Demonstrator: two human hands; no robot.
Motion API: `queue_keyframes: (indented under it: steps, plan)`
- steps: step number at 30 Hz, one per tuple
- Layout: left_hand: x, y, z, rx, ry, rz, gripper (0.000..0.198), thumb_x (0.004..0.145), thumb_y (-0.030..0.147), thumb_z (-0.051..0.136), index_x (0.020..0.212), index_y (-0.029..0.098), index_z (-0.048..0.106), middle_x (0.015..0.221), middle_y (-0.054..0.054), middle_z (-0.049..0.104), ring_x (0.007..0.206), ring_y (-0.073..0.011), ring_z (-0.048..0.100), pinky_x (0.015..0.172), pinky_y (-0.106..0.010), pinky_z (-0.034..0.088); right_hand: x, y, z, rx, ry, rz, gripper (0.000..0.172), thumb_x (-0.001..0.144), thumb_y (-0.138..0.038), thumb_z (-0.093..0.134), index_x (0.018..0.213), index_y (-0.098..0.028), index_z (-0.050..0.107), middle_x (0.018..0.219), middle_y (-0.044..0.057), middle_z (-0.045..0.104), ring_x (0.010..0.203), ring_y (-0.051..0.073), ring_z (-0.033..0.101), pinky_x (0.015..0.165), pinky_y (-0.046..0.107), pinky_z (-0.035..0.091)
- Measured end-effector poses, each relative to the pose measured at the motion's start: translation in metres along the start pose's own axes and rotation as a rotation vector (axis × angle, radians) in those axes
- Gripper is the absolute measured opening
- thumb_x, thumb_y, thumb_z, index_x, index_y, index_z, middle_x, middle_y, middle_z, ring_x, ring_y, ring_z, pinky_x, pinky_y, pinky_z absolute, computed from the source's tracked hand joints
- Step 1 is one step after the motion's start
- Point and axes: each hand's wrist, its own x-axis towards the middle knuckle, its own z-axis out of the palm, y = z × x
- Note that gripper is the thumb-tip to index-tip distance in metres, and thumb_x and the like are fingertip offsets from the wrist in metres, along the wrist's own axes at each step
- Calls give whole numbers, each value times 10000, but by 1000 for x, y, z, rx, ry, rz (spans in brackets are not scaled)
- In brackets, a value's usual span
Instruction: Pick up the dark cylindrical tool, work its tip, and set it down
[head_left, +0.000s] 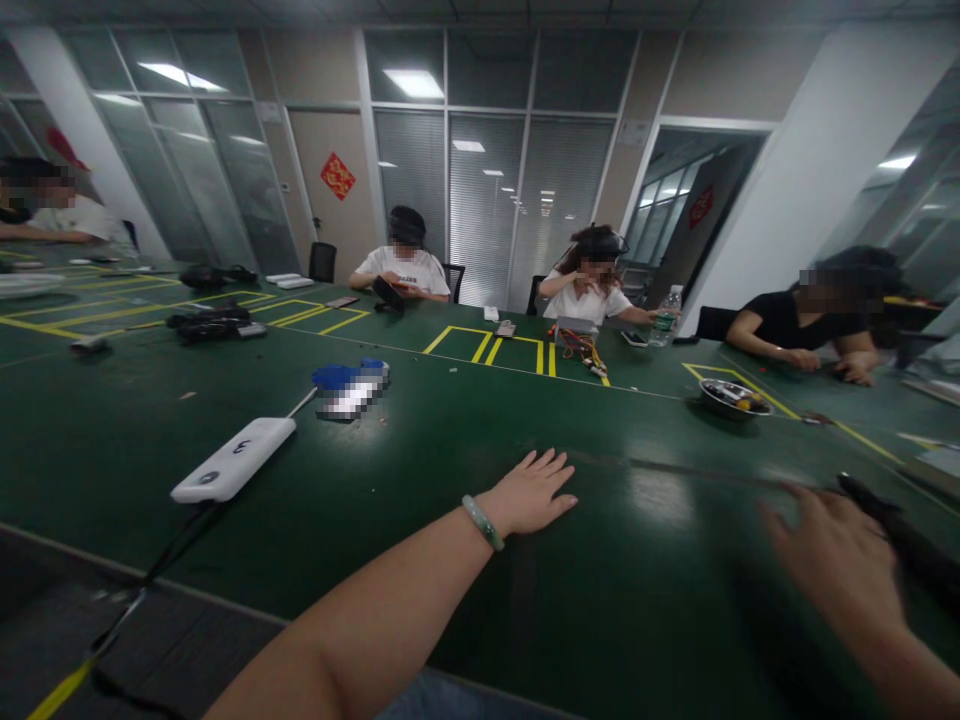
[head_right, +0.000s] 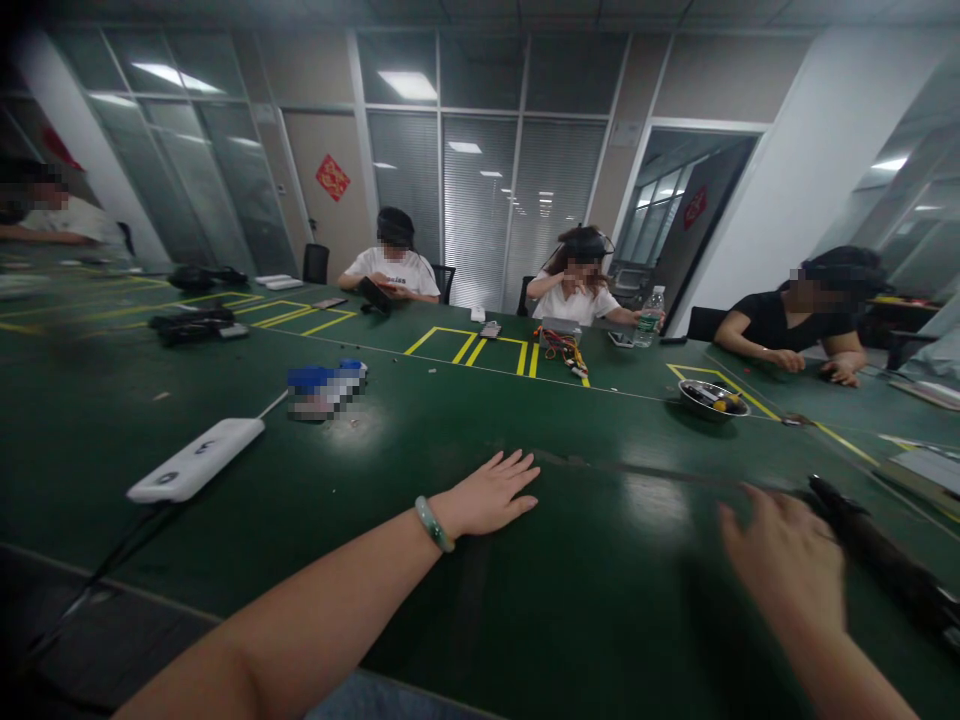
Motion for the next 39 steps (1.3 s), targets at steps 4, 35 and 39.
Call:
queue_keyframes:
  steps: [4,35,39]
  plan:
    - [1,-1,5,24,14,48,562,1005,478,151,1500,225,235,1577,-37,184,1456,-212,119,1172,-448,127,-13,-139,10,350,-176,-421,503,944,-481,376,1338,-194,498,1364,107,497,1264,273,442,1041,481,371]
    - [-3,-3,3,105,-73,102,605,968,400,329,1519,212,167,1591,-55,96,1461,-237,59,1180,-445,88,-31,-237,19,1081,-694,-669,443,917,-457,529,1313,-260,553,1335,56,545,1256,246,464,1099,448,321]
    - [2,-3,6,104,-53,75,548,990,399,299,1507,236,215,1582,-49,151,1458,-238,97,1175,-464,113,-24,-228,26,1072,-577,-600,286,931,-385,495,1125,-250,656,1180,52,634,1119,221,560,1021,409,405]
